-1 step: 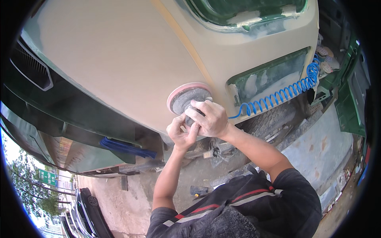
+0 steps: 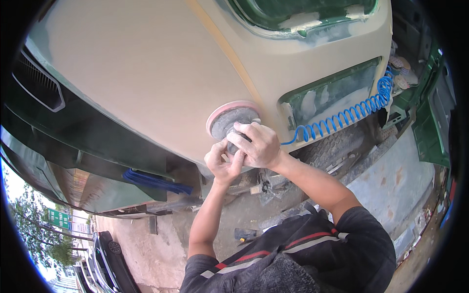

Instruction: The person sands the side of a green truck cabin using a pneumatic orbital sander, moving the tool across the surface to smooth down putty or filler.

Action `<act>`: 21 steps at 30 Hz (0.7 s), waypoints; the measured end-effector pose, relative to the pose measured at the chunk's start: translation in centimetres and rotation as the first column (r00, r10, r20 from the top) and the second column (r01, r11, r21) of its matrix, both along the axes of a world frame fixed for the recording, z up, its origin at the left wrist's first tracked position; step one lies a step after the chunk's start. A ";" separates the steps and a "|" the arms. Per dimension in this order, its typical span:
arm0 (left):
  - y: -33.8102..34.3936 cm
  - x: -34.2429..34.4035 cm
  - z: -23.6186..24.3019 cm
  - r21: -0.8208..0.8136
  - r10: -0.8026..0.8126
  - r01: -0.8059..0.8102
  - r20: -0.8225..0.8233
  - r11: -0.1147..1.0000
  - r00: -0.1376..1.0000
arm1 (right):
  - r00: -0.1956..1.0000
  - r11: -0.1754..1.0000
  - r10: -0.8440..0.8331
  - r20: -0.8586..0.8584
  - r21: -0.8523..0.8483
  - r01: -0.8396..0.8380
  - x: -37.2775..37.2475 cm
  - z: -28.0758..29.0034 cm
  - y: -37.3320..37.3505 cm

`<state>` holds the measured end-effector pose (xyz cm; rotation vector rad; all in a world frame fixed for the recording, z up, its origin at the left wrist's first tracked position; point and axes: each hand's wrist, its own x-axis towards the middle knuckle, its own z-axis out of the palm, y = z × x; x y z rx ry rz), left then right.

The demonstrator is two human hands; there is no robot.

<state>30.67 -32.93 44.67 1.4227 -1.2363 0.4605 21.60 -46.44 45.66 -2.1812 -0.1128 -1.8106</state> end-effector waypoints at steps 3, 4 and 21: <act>-0.1 -0.3 2.6 0.007 0.010 -0.009 -0.055 1.000 0.998 | 0.999 1.000 -0.007 0.038 0.008 0.006 0.6 2.5 -0.3; -0.3 -0.2 3.9 0.009 0.017 -0.016 -0.078 1.000 0.997 | 1.000 1.000 -0.007 0.004 0.014 0.007 0.4 3.4 -0.3; -1.9 0.7 15.6 -0.101 -0.066 0.060 -0.064 0.993 0.996 | 0.983 1.000 0.012 0.182 0.016 -0.015 2.2 14.5 -1.0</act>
